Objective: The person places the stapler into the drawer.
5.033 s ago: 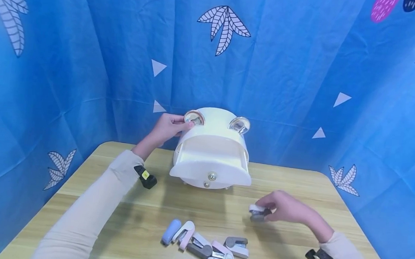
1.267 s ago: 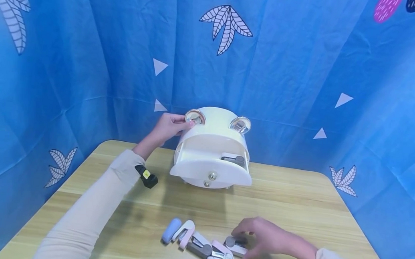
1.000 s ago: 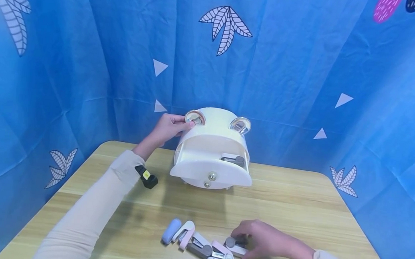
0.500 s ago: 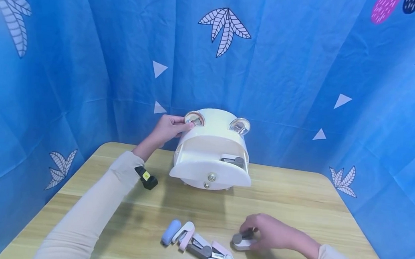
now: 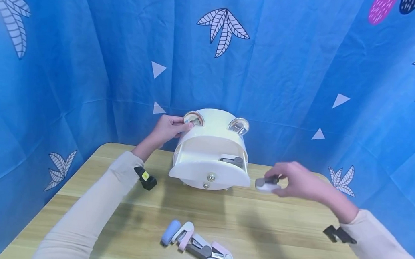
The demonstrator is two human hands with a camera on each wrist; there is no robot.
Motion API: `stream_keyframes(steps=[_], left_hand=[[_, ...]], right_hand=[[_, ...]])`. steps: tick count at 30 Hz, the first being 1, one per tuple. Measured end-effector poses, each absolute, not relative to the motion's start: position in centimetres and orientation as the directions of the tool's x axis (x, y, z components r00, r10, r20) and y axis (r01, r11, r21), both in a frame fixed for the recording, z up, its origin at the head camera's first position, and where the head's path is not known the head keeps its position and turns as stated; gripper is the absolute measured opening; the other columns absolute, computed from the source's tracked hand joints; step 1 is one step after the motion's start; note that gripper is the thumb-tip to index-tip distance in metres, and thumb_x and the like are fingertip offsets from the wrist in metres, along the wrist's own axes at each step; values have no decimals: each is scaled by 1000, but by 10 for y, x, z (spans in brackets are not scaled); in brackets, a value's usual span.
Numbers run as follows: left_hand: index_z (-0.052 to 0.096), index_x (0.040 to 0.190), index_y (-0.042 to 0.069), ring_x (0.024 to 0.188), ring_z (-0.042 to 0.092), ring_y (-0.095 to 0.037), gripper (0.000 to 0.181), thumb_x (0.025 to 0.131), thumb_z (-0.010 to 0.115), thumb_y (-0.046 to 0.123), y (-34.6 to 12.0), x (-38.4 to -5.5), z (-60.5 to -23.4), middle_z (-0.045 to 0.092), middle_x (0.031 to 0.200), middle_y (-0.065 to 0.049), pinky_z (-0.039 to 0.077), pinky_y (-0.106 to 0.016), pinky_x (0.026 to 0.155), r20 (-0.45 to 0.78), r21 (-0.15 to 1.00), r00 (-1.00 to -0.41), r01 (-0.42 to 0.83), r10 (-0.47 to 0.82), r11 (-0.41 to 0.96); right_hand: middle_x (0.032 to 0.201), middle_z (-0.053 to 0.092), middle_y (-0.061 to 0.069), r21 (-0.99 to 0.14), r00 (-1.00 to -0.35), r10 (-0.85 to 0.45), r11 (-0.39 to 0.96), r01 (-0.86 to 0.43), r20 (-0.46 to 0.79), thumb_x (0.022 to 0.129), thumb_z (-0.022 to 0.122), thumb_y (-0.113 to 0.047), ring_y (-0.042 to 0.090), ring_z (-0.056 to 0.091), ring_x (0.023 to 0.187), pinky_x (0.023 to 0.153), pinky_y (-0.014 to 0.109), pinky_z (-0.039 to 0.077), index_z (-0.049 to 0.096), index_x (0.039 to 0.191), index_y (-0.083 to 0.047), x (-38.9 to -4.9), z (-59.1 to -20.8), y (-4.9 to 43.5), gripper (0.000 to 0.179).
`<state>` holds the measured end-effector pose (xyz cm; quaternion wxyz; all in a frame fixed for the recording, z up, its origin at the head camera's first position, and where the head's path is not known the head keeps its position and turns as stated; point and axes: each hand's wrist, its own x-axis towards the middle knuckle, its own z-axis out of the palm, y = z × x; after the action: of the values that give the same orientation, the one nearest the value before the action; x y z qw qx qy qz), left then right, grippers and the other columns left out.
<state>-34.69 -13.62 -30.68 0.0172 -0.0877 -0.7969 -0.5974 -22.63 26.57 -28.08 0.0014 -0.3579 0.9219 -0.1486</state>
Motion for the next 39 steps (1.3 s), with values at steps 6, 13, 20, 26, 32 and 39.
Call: stream_keyframes(steps=[6,13,20,26,32,39], left_hand=[[71,126,2,124,66,-32,42,94,75,28,-135,-347,-308,70,128,-19,56,-48,100,139,947,-983,167,117,274],[71,126,2,124,65,-32,42,94,76,27,-135,-346,-308,70,128,-19,56,-48,100,142,948,-983,168,115,272],[71,127,2,124,66,-32,42,94,75,28,-135,-346,-309,70,128,-19,56,-48,100,139,949,-984,165,113,268],[70,128,4,125,65,-32,43,94,75,30,-136,-347,-309,70,129,-18,55,-48,101,126,951,-986,151,108,270],[70,128,4,125,65,-32,43,94,75,30,-136,-347,-310,71,128,-18,55,-49,101,135,948,-985,159,104,276],[71,126,3,122,67,-32,42,94,75,29,-134,-347,-311,72,125,-19,56,-48,100,144,947,-985,166,97,276]], right_hand=[[103,76,3,-194,-702,-674,675,-712,229,81,82,-4,17,71,91,78,35,62,76,113,-5,-240,-238,252,33],[108,76,8,-201,-673,-703,643,-739,230,83,81,-4,23,73,97,85,42,63,75,116,-4,-254,-210,218,33],[108,76,12,-247,-651,-739,607,-755,176,82,83,-3,25,74,98,90,44,62,75,116,0,-269,-190,186,35],[105,78,10,-277,-619,-775,571,-773,128,83,83,-6,21,73,93,91,44,62,77,112,-2,-278,-184,162,30],[97,79,5,-261,-573,-815,537,-802,84,84,83,-8,18,74,90,88,42,62,79,107,-6,-284,-190,139,24],[94,79,7,-225,-482,-875,460,-859,53,84,82,-7,21,75,89,83,38,61,79,101,-4,-289,-202,117,18]])
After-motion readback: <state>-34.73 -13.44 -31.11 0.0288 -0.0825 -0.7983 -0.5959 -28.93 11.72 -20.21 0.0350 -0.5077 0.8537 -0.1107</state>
